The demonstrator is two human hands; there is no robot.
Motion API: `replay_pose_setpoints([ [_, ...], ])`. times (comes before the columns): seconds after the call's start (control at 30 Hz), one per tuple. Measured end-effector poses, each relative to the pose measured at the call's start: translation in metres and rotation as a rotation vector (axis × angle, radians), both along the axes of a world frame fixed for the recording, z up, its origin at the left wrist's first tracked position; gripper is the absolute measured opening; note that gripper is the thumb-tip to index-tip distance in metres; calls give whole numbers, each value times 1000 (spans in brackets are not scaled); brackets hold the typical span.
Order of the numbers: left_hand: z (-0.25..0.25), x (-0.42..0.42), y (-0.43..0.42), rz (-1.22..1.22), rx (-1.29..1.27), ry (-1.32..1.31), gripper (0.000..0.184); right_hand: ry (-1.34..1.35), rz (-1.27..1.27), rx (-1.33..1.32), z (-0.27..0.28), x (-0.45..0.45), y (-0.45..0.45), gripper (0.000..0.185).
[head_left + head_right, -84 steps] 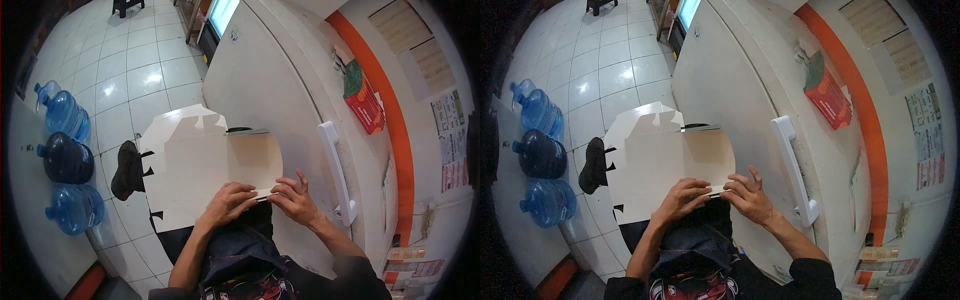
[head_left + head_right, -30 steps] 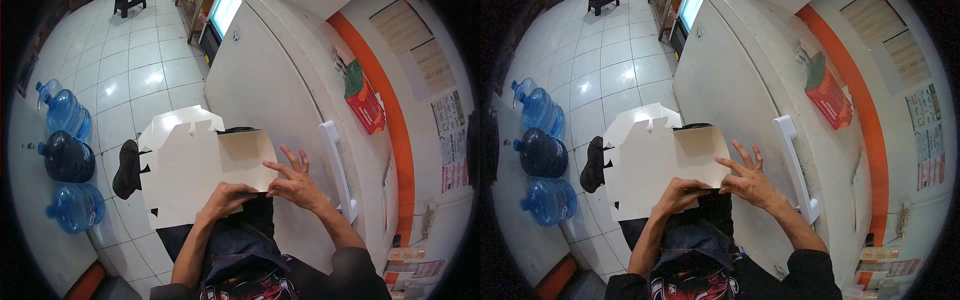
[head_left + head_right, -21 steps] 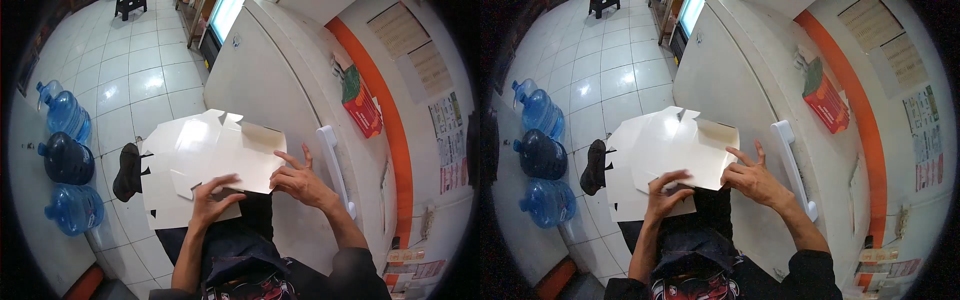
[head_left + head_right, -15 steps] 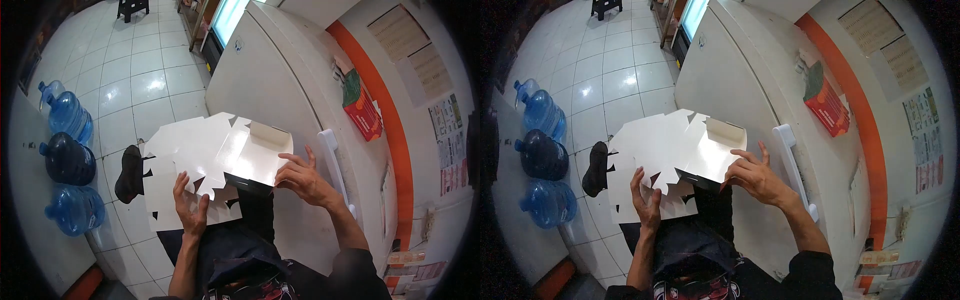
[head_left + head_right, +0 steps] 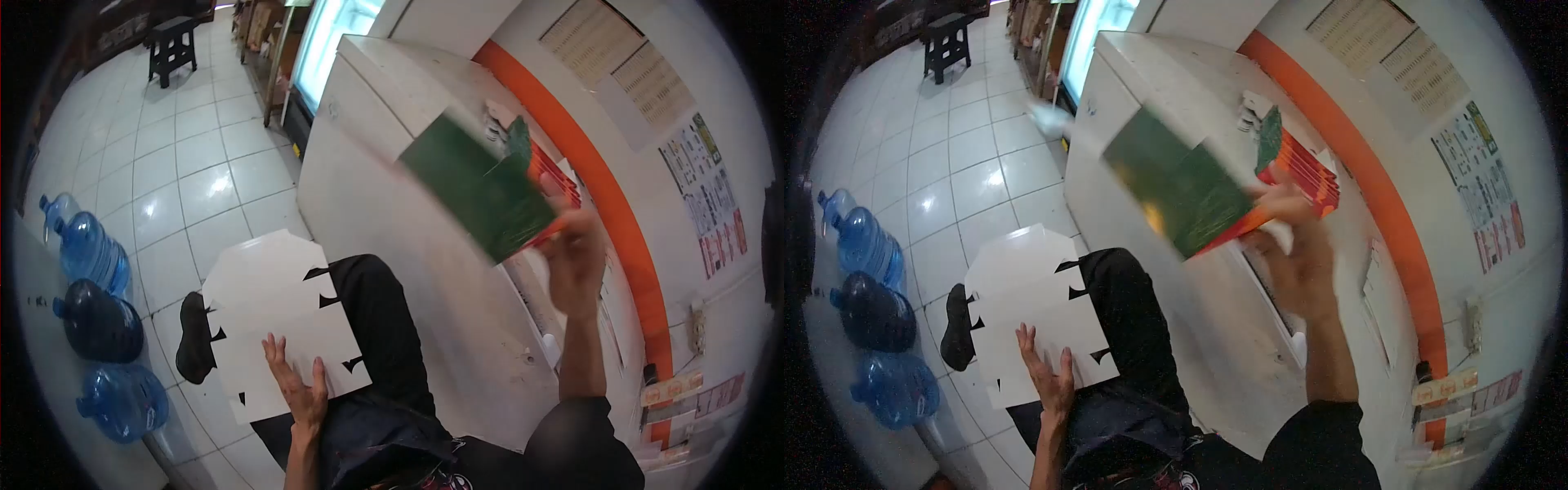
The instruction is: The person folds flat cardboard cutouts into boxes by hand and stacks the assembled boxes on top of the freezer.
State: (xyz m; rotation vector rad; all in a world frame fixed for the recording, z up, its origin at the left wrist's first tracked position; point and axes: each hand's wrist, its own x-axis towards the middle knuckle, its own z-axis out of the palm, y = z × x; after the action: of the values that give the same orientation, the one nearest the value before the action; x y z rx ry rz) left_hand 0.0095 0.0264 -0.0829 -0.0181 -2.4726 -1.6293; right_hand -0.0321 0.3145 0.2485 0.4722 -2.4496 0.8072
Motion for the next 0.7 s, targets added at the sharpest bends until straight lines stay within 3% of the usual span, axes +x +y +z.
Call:
replay_pose_setpoints([
  [0.07,-1,1,0,-1,7,-8,75,222,-73,-101,20,4,9,6],
  [0.2,1,0,0,-8,-4,-27,73,602,-238,64,62,-26,43,8],
  [0.3,0,1,0,5,3,-12,70,542,-214,67,76,-62,113,22],
  [0.37,1,1,0,7,-1,-12,70,434,-330,223,76,-83,148,28],
  [0.43,-1,1,0,10,-15,-15,71,346,-305,173,62,-107,167,34],
  [0.5,-4,1,0,11,-40,-27,71,353,-341,140,34,-136,214,19],
  [0.7,-1,2,0,17,-59,-51,69,212,-754,455,0,-148,238,21],
])
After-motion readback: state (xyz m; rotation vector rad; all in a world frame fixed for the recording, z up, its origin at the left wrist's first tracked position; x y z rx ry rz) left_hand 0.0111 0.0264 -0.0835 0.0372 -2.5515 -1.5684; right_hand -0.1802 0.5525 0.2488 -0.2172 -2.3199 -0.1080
